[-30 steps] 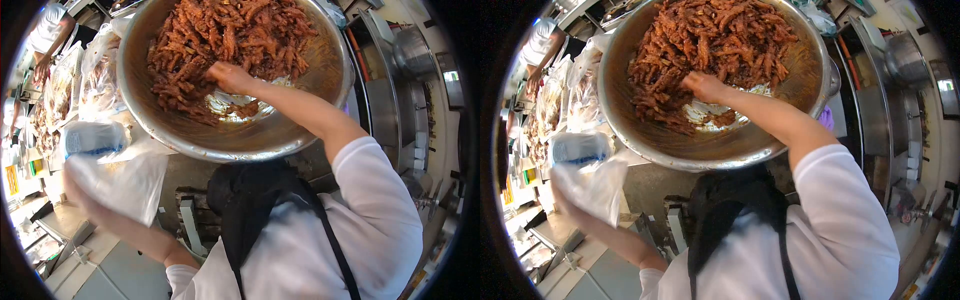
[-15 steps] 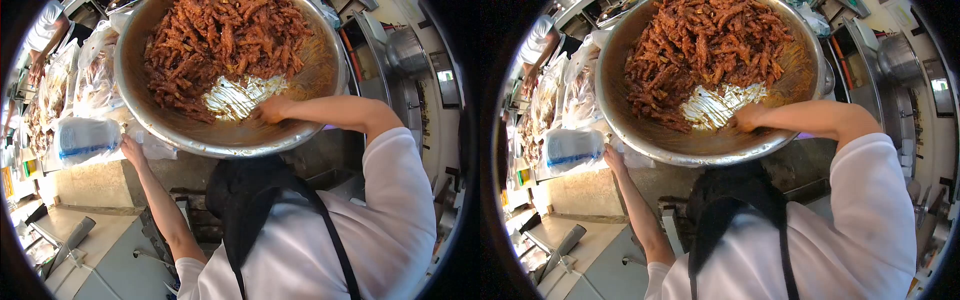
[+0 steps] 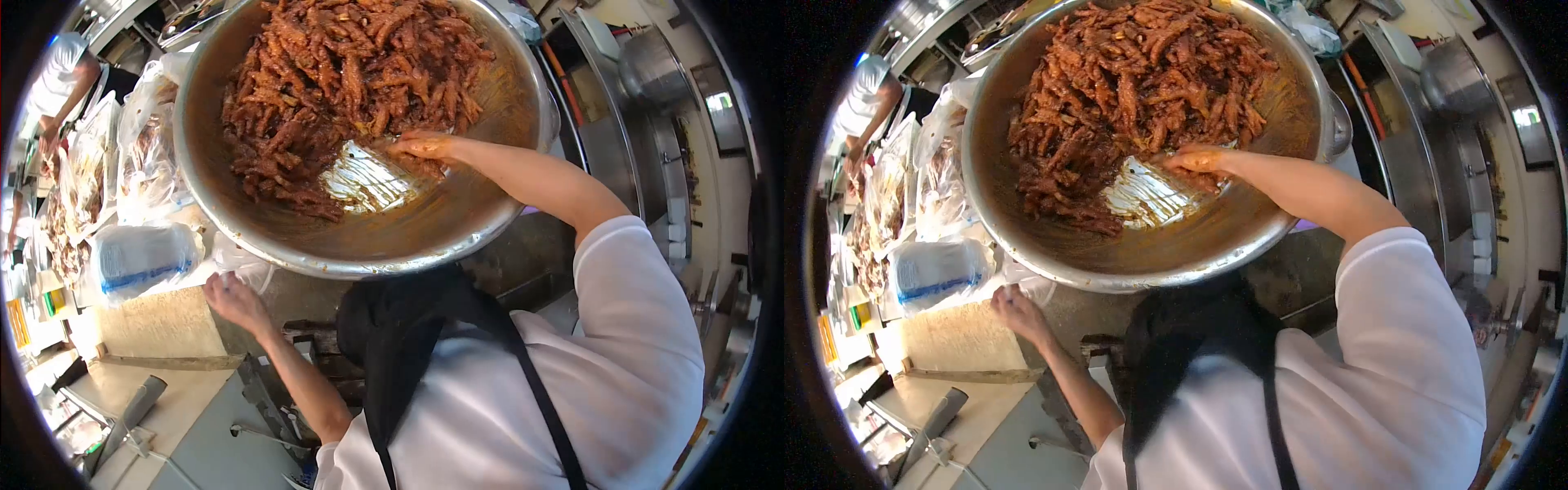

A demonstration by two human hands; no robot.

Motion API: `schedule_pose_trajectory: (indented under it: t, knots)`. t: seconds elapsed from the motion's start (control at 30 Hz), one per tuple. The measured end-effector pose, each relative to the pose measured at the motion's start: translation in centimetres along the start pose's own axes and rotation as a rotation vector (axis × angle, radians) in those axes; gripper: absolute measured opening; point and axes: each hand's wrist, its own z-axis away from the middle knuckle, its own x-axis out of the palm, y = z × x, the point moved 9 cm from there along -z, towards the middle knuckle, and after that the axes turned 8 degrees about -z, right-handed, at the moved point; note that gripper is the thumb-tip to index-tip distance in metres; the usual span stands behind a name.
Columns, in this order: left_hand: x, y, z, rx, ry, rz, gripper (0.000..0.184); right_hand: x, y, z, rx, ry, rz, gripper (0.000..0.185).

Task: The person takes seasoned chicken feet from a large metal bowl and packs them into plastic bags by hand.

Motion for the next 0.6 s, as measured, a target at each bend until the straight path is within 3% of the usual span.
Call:
schedule_pose_trajectory:
  t: [0.1, 0.13, 0.2, 0.23, 0.27, 0.33, 0.37, 0.4, 0.47, 0.5, 0.53, 0.57, 0.6]
  knots:
    - [-5.3, 2.1, -1.9, -0.17, -0.146, -0.26, 0.031, -1.3, -1.9, -1.6, 0.032, 0.508, 0.643, 0.062]
    - [-6.3, 1.7, -2.0, -0.197, -0.113, -0.199, 0.033, 2.5, -4.8, -0.1, -0.124, 0.384, 0.812, 0.065]
    - [-8.0, 0.5, -2.5, -0.239, -0.046, -0.07, 0.037, 8.1, -4.4, -1.0, -0.233, 0.175, 0.91, 0.059]
    - [-8.8, -0.4, -2.6, -0.401, -0.118, -0.139, 0.04, 10.6, -4.8, -0.4, -0.29, 0.085, 0.919, 0.053]
    - [-9.6, 0.6, -2.9, -0.329, -0.03, -0.065, 0.04, 12.4, -5.4, 0.6, -0.352, 0.021, 0.859, 0.043]
    - [-11.2, 2.3, -2.9, -0.195, 0.153, 0.074, 0.039, 12.8, -4.3, -0.8, -0.19, -0.001, 0.729, 0.053]
    - [-10.3, 1.7, -2.9, -0.191, 0.021, -0.1, 0.037, 13.0, -3.7, -1.3, -0.121, -0.046, 0.653, 0.053]
    - [-8.1, -1.2, -2.5, -0.044, 0.014, -0.081, 0.036, 13.4, -5.1, -0.5, -0.06, -0.097, 0.587, 0.053]
    - [-7.2, -1.4, -2.4, -0.193, -0.079, 0.16, 0.035, 14.6, -9.6, 2.8, -0.126, -0.214, 0.324, 0.053]
    - [-7.9, -0.1, -2.6, -0.191, 0.015, 0.041, 0.037, 14.2, -10.8, 2.9, -0.205, -0.126, 0.267, 0.054]
    - [-7.8, -0.1, -2.9, -0.295, -0.07, 0.001, 0.038, 14.6, -12.9, 5.1, -0.205, -0.262, -0.048, 0.049]
    - [-8.7, 0.5, -3.1, -0.357, -0.073, -0.173, 0.038, 15.3, -16.2, 6.9, -0.046, -0.336, -0.301, 0.043]
    - [-8.7, 0.9, -3.5, -0.343, -0.074, -0.163, 0.038, 16.0, -18.2, 8.3, -0.044, -0.406, -0.472, 0.035]
